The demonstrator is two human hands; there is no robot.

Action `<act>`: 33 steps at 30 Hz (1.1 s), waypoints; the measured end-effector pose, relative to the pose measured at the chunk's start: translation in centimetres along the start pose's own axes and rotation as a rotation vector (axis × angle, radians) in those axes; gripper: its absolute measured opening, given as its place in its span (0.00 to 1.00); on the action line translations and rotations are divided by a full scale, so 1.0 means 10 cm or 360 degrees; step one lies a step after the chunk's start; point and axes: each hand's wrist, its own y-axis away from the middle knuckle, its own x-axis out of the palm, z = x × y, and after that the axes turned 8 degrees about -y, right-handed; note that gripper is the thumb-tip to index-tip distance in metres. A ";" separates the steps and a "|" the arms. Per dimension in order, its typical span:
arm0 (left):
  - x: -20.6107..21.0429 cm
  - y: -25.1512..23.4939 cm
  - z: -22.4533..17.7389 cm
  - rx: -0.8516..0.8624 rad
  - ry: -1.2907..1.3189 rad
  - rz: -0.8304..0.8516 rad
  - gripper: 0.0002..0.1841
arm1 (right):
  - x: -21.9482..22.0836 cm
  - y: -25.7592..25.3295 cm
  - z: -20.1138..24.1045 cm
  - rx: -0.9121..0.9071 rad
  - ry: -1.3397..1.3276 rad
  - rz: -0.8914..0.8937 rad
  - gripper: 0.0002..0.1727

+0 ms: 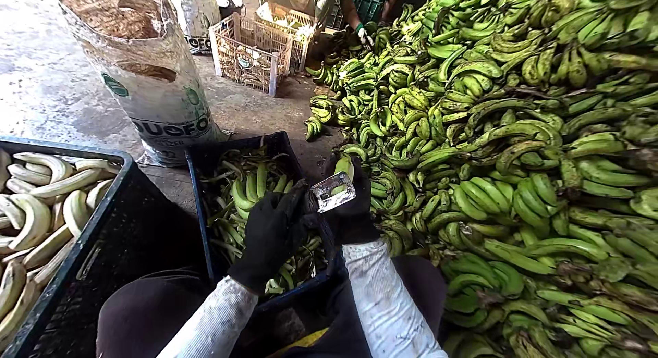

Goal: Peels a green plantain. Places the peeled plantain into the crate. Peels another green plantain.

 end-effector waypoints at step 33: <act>0.00 0.11 0.01 0.0229 -0.0356 0.0500 0.31 | -0.44 0.21 0.41 0.0318 0.0819 -0.0467 0.25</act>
